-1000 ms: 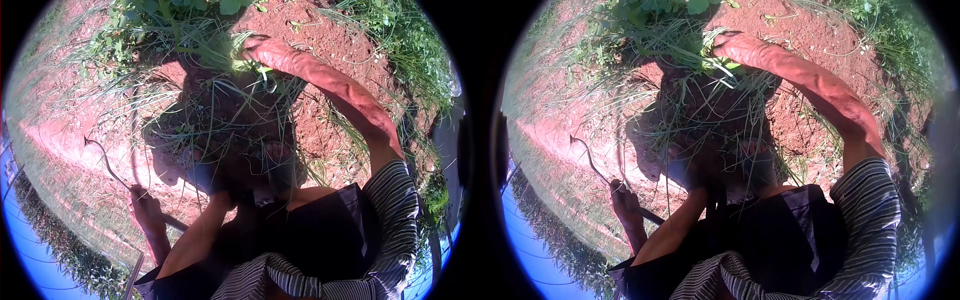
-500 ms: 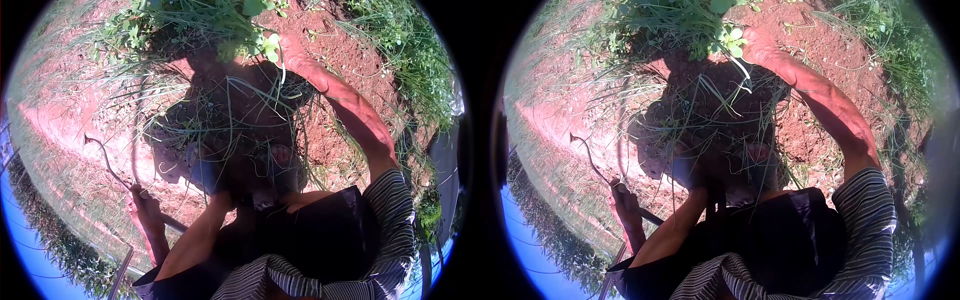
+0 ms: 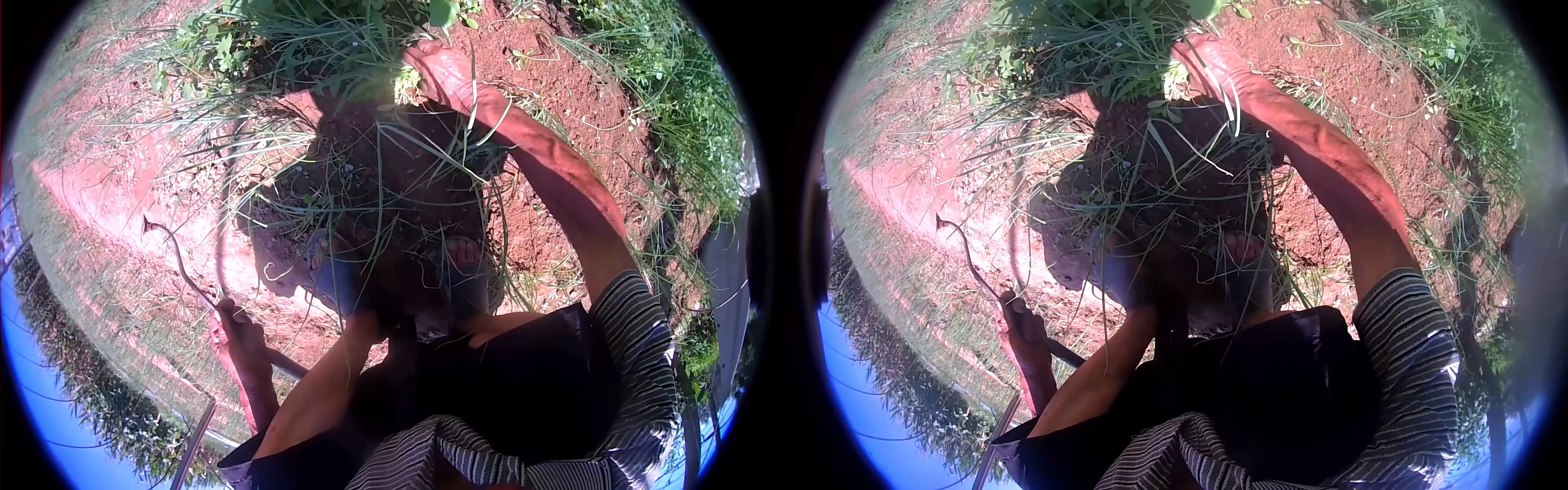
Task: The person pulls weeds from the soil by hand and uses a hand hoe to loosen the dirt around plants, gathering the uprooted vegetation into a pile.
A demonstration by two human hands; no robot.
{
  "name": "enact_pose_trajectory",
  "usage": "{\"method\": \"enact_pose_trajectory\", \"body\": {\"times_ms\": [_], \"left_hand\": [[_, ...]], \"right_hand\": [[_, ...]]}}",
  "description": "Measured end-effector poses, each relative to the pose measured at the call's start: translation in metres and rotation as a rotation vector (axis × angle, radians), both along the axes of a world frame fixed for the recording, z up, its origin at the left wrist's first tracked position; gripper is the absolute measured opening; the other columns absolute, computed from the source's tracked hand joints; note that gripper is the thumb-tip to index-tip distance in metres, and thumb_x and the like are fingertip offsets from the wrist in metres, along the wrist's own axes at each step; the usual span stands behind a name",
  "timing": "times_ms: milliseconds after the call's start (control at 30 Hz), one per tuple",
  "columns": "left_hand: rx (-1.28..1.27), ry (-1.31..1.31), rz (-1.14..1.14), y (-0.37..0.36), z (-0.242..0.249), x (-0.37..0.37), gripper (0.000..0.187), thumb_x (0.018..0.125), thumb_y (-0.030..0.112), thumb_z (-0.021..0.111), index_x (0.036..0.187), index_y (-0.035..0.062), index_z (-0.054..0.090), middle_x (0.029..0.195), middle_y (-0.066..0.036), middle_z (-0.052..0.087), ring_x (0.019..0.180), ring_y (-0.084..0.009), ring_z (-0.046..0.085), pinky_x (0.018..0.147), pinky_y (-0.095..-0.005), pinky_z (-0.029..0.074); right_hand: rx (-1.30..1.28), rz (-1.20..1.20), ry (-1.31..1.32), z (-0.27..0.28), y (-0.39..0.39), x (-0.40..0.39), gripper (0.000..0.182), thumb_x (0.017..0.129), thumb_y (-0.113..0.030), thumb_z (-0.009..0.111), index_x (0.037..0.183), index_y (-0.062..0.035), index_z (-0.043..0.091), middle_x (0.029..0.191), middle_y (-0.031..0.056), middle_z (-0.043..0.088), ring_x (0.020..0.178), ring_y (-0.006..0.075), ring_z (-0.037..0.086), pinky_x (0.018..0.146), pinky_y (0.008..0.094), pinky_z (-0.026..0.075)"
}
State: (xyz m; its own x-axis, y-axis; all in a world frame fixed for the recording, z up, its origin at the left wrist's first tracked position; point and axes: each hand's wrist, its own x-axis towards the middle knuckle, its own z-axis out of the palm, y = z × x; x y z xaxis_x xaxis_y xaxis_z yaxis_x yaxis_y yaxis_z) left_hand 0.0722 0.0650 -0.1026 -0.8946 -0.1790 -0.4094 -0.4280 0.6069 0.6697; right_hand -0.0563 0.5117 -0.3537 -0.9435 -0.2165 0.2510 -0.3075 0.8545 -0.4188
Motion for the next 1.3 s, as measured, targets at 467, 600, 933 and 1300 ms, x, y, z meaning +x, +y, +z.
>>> {"method": "enact_pose_trajectory", "body": {"times_ms": [467,600,933,1300], "left_hand": [[0.131,-0.078,0.149,0.000,0.005,0.001,0.026,0.090,0.005,0.047,0.116,-0.0011,0.046,0.077,0.002,0.036,0.063,-0.0045,0.034,0.053,-0.0181,0.030],[0.334,-0.056,0.283,0.006,0.002,-0.005,0.028,0.090,0.007,0.051,0.116,-0.0009,0.045,0.077,0.003,0.037,0.061,-0.0020,0.032,0.049,-0.0154,0.027],[0.229,-0.017,0.167,0.008,0.003,-0.001,0.017,0.096,0.011,0.043,0.112,0.0043,0.048,0.081,0.006,0.042,0.051,0.0009,0.029,0.043,-0.0158,0.022],[0.302,-0.018,0.289,0.002,0.005,0.002,0.022,0.098,0.025,0.046,0.109,0.0065,0.049,0.077,0.005,0.046,0.046,0.0006,0.028,0.039,-0.0166,0.021]], "right_hand": [[-0.164,-0.188,-0.472,0.049,0.023,0.021,0.046,0.080,-0.032,0.067,0.119,-0.0096,0.054,0.101,0.0114,0.063,0.092,0.0246,0.061,0.079,0.0370,0.050],[-0.053,-0.151,-0.289,0.014,-0.028,0.009,0.041,0.077,-0.031,0.063,0.114,-0.0123,0.056,0.103,0.0144,0.054,0.093,0.0328,0.053,0.072,0.0430,0.048],[0.063,0.034,-0.121,0.000,-0.043,0.009,0.026,0.070,-0.013,0.056,0.093,-0.0029,0.058,0.084,0.0145,0.058,0.083,0.0328,0.056,0.070,0.0425,0.048],[-0.016,0.227,0.107,0.025,-0.046,0.004,0.034,0.071,-0.013,0.061,0.104,-0.0056,0.057,0.100,0.0109,0.059,0.093,0.0285,0.058,0.080,0.0365,0.051]]}}
